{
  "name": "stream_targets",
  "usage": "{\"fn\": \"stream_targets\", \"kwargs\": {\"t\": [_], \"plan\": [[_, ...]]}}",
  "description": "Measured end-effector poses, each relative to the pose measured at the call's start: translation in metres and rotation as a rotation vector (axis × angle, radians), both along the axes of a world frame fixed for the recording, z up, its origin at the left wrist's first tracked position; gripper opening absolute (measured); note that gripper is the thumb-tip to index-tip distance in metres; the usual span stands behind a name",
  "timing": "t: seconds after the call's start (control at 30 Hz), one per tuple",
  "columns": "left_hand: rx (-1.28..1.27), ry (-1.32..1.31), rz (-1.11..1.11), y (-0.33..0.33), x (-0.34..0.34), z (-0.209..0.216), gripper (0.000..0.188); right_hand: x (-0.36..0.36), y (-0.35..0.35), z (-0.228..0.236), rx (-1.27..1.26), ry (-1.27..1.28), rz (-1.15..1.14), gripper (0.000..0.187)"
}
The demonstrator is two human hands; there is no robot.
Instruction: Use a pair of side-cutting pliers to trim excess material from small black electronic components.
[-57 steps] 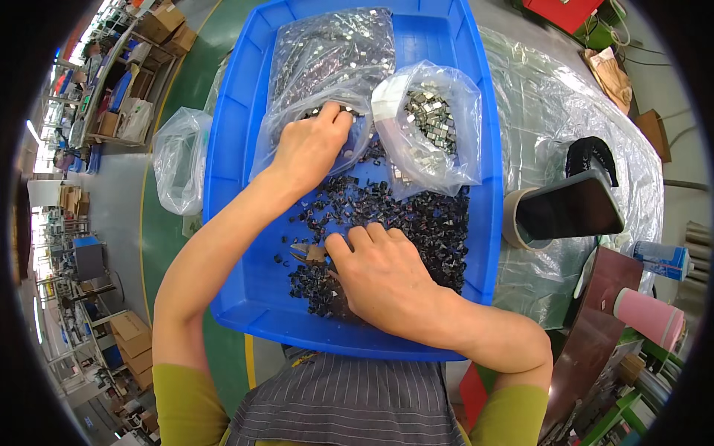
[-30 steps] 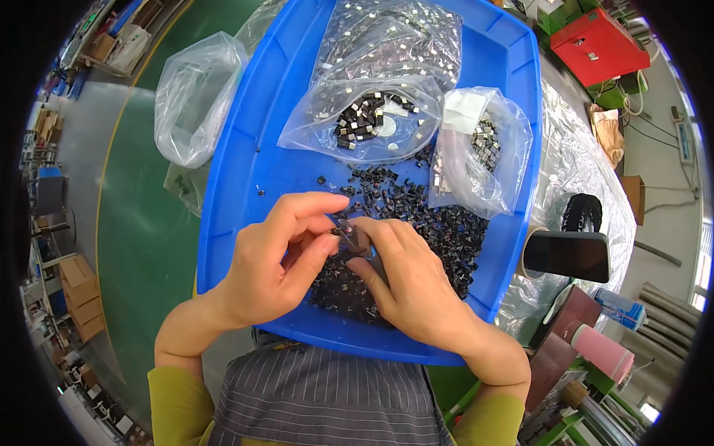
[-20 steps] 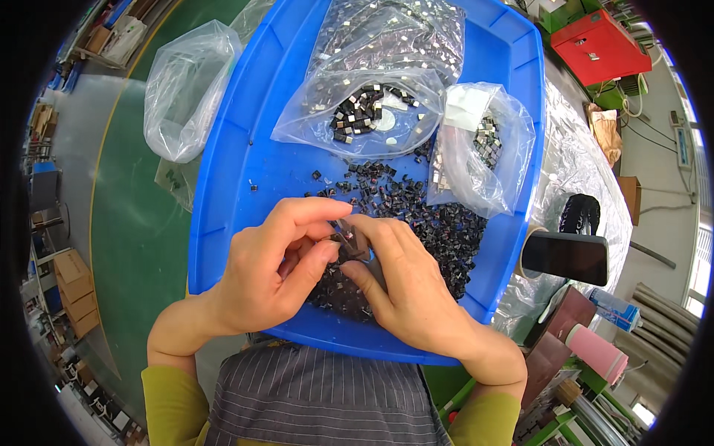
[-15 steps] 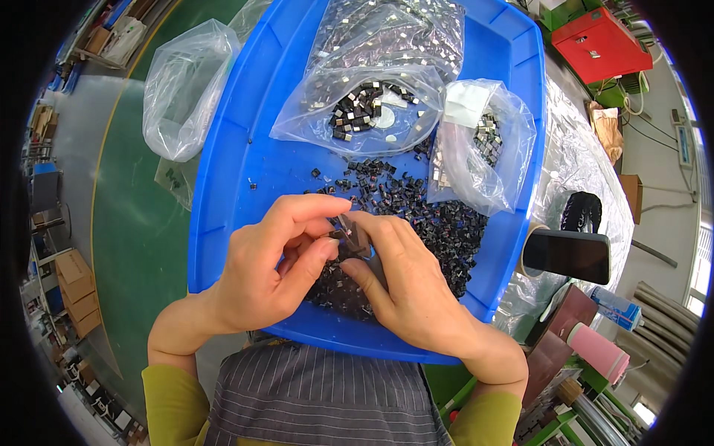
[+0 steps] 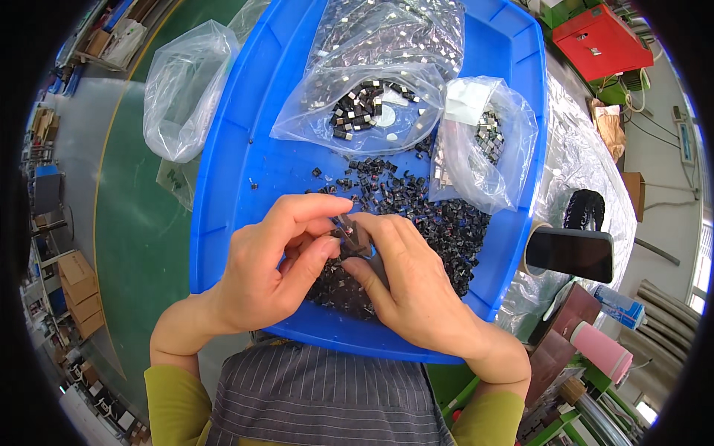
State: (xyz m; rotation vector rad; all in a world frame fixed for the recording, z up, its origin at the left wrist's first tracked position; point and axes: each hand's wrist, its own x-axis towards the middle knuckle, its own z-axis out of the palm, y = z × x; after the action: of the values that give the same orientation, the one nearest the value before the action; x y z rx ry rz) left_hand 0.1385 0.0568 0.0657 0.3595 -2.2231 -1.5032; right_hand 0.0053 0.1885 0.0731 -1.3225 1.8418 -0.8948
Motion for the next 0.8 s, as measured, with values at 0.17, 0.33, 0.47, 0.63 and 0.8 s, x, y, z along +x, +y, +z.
{"fn": "stream_targets", "kwargs": {"t": [0.17,0.33,0.47,0.63,0.8], "plan": [[0.015,0.010,-0.002,0.000,-0.001,0.000,0.036,0.000,-0.001,0.001,-0.014,-0.016,-0.011,0.040],[0.031,-0.021,-0.004,0.000,-0.002,0.000,0.035,-0.001,0.000,0.001,0.025,-0.001,0.001,0.037],[0.180,-0.092,-0.048,-0.005,-0.001,0.008,0.033,0.004,0.002,0.000,0.040,0.008,-0.054,0.029],[0.450,-0.150,-0.226,-0.017,0.000,0.007,0.028,0.008,0.003,-0.002,0.045,0.018,-0.053,0.023],[0.545,-0.196,-0.249,-0.017,0.002,0.013,0.021,0.015,0.006,-0.006,0.037,-0.060,-0.055,0.021]]}}
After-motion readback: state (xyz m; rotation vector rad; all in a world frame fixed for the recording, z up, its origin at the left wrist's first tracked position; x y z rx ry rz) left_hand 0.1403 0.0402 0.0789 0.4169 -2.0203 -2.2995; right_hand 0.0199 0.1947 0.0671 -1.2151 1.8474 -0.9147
